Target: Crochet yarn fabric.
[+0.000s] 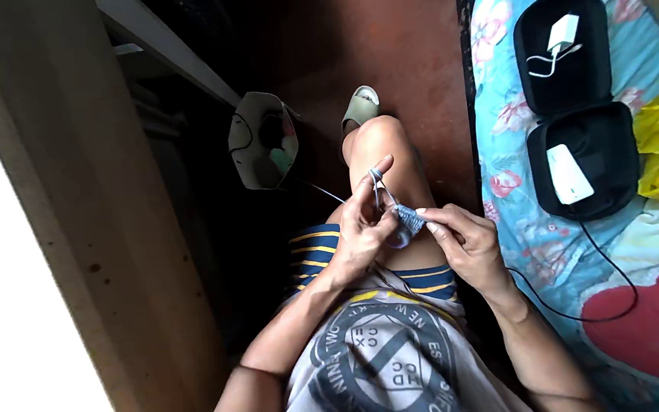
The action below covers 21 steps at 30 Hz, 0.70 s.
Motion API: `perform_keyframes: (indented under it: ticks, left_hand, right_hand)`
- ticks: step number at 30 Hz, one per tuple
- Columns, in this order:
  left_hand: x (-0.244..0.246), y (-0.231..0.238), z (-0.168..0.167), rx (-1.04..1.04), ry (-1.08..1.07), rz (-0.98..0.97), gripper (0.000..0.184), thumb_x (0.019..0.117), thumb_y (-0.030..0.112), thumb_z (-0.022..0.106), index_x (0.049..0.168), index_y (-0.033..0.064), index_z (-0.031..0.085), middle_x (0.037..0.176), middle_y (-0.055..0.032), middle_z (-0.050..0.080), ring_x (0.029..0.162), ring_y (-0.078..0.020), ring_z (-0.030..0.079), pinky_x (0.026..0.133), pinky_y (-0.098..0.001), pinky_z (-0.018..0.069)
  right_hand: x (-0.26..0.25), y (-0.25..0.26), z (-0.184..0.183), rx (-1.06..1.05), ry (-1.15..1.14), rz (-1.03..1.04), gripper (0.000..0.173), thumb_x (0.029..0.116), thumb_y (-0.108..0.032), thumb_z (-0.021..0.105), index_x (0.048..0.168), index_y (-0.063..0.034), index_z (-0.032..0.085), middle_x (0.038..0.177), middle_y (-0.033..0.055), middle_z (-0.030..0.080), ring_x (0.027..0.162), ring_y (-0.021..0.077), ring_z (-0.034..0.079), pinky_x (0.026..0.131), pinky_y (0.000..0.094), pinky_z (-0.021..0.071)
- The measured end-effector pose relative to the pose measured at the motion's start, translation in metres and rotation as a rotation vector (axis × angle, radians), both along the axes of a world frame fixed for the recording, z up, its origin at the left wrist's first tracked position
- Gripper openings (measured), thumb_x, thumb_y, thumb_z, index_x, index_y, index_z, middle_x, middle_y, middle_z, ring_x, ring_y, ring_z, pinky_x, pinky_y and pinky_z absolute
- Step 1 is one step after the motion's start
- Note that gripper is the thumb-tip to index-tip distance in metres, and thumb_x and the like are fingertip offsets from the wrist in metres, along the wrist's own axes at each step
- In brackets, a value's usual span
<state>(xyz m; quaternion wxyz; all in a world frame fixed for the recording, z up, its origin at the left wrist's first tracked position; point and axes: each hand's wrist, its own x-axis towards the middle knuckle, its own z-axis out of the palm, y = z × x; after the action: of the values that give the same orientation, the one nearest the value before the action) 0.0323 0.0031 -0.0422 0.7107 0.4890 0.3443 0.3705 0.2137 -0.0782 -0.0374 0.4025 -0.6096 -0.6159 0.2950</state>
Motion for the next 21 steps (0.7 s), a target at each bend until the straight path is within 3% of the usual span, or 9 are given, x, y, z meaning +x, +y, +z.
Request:
perform_keyframes:
  ticks: [1, 4, 6, 8, 11, 13, 15, 17, 21]
  left_hand:
    - [0.001, -0.001, 0.0, -0.02, -0.04, -0.012, 0.074, 0.0877, -0.01, 0.053, 0.157, 0.0054, 0.032, 0.081, -0.0015, 0.062, 0.065, -0.0062, 0.06, 0.062, -0.0216, 0.0542]
    - [0.004, -0.007, 0.0, 0.022, -0.058, -0.014, 0.074, 0.0886, -0.009, 0.057, 0.157, 0.0036, 0.032, 0.084, -0.0018, 0.064, 0.069, -0.0064, 0.061, 0.067, -0.0226, 0.0554]
    - [0.004, -0.009, 0.001, 0.045, -0.036, -0.015, 0.073, 0.0907, -0.007, 0.06, 0.157, 0.0044, 0.032, 0.088, -0.0024, 0.066, 0.071, -0.0072, 0.063, 0.068, -0.0239, 0.0566]
    - [0.002, -0.006, 0.003, 0.044, -0.007, -0.016, 0.075, 0.0912, -0.004, 0.06, 0.159, 0.0055, 0.029, 0.094, -0.0034, 0.067, 0.073, -0.0077, 0.063, 0.067, -0.0235, 0.0562]
    - [-0.003, -0.001, 0.007, -0.021, 0.011, -0.029, 0.081, 0.0898, -0.002, 0.064, 0.16, 0.0087, 0.026, 0.106, -0.0045, 0.069, 0.08, -0.0094, 0.067, 0.068, -0.0234, 0.0576]
    - [-0.002, -0.002, 0.006, -0.035, 0.01, 0.005, 0.079, 0.0886, -0.004, 0.065, 0.159, 0.0086, 0.032, 0.097, -0.002, 0.071, 0.076, -0.0079, 0.068, 0.068, -0.0238, 0.0586]
    - [-0.003, -0.002, 0.005, -0.055, -0.008, 0.023, 0.079, 0.0875, -0.006, 0.064, 0.159, 0.0087, 0.033, 0.091, -0.0008, 0.072, 0.073, -0.0075, 0.068, 0.069, -0.0252, 0.0593]
    - [-0.004, -0.001, 0.007, -0.102, -0.028, 0.024, 0.08, 0.087, -0.008, 0.062, 0.159, 0.0109, 0.033, 0.089, 0.0003, 0.072, 0.073, -0.0068, 0.068, 0.07, -0.0254, 0.0598]
    - [-0.01, -0.001, 0.005, -0.18, -0.068, 0.005, 0.079, 0.0874, -0.005, 0.062, 0.159, 0.0149, 0.035, 0.089, -0.0006, 0.071, 0.072, -0.0067, 0.066, 0.069, -0.0248, 0.0585]
  right_hand:
    - [-0.001, 0.001, 0.002, -0.089, 0.197, -0.005, 0.022, 0.0968, -0.001, 0.059, 0.114, -0.0003, 0.072, 0.095, 0.002, 0.072, 0.077, -0.0002, 0.064, 0.07, 0.0156, 0.0559]
    - [-0.008, 0.006, 0.012, -0.355, 0.706, -0.094, 0.03, 0.0923, 0.004, 0.059, 0.12, -0.0072, 0.066, 0.078, -0.0033, 0.067, 0.057, -0.0033, 0.051, 0.051, 0.0116, 0.0409]
    - [-0.01, 0.01, 0.015, -0.413, 0.839, -0.12, 0.03, 0.0921, 0.004, 0.058, 0.119, -0.008, 0.063, 0.075, -0.0009, 0.067, 0.05, -0.0028, 0.047, 0.045, 0.0113, 0.036]
    - [-0.011, 0.011, 0.017, -0.377, 0.721, -0.08, 0.031, 0.0928, 0.004, 0.056, 0.122, -0.007, 0.06, 0.075, -0.0032, 0.066, 0.052, -0.003, 0.049, 0.048, 0.0111, 0.0382]
    - [-0.013, 0.011, 0.024, -0.291, 0.272, -0.042, 0.033, 0.093, 0.002, 0.053, 0.125, -0.0047, 0.06, 0.077, -0.0038, 0.063, 0.06, 0.0, 0.053, 0.055, 0.0156, 0.045]
    - [-0.016, 0.013, 0.029, -0.187, -0.07, -0.063, 0.03, 0.0928, 0.001, 0.056, 0.121, -0.0038, 0.063, 0.081, 0.0017, 0.068, 0.066, 0.0089, 0.063, 0.06, 0.0255, 0.0536]
    - [-0.019, 0.017, 0.033, -0.089, -0.285, -0.088, 0.025, 0.0922, 0.001, 0.058, 0.115, -0.0012, 0.067, 0.082, 0.0087, 0.071, 0.068, 0.0204, 0.069, 0.06, 0.0367, 0.0558]
    - [-0.02, 0.018, 0.034, -0.031, -0.378, -0.085, 0.021, 0.0933, 0.0, 0.059, 0.112, 0.0004, 0.068, 0.081, 0.0115, 0.071, 0.068, 0.0251, 0.07, 0.058, 0.0397, 0.0556]
    - [-0.02, 0.016, 0.035, 0.013, -0.448, -0.099, 0.016, 0.0948, -0.007, 0.062, 0.108, 0.0005, 0.069, 0.079, 0.011, 0.071, 0.065, 0.0243, 0.069, 0.055, 0.0378, 0.0543]
